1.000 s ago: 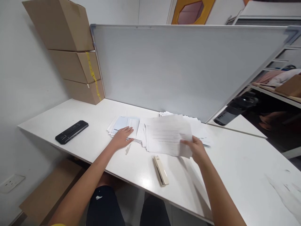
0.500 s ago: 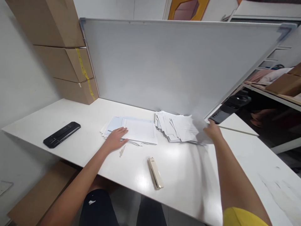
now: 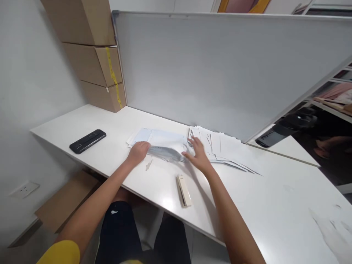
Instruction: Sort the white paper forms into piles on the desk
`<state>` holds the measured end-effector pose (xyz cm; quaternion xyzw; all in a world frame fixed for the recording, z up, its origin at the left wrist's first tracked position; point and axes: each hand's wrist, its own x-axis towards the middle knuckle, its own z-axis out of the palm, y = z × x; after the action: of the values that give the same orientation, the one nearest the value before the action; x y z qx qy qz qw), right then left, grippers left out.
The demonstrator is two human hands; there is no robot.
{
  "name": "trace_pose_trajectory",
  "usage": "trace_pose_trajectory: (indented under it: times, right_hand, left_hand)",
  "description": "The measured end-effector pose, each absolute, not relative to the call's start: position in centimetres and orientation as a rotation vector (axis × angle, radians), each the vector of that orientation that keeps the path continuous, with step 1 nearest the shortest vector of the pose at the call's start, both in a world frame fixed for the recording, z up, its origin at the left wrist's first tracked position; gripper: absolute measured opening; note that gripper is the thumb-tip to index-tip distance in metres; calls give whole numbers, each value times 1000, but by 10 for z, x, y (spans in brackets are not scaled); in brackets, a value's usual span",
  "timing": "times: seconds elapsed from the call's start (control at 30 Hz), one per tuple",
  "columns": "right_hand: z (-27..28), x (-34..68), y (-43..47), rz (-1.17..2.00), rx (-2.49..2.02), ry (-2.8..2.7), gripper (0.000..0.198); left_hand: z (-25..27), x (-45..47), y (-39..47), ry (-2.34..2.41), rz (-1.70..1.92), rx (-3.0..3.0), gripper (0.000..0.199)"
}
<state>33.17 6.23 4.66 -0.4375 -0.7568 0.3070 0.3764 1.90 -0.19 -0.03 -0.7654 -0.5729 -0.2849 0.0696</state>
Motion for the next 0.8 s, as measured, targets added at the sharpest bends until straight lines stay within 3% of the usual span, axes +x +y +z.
trace_pose_trajectory:
  times: [0.1, 0.27, 0.4, 0.5, 0.67, 0.8]
  right_hand:
    - [43, 296, 37, 812, -972, -2173, 67]
    - [21, 309, 40, 671, -1119, -1900, 30]
    - [9, 352, 54, 488, -1349, -1362, 33]
    - [-2, 372, 61, 580, -1391, -1141, 34]
    - [-22, 370, 75, 971, -1224, -977, 33]
    - [-27, 366, 82, 947, -1228, -931, 34]
  left_hand:
    - [0, 23, -16, -1687, -990, -2199, 47]
    - [-8, 38, -28, -1642, -989, -2305, 39]
    - [-10, 45, -18, -1763, -767, -2401, 49]
    - [-5, 45, -12, -1854, -579, -2479, 46]
    - [8, 44, -21, -1791, -719, -2412, 28]
    - [15, 45, -28, -1754, -870, -2360, 24]
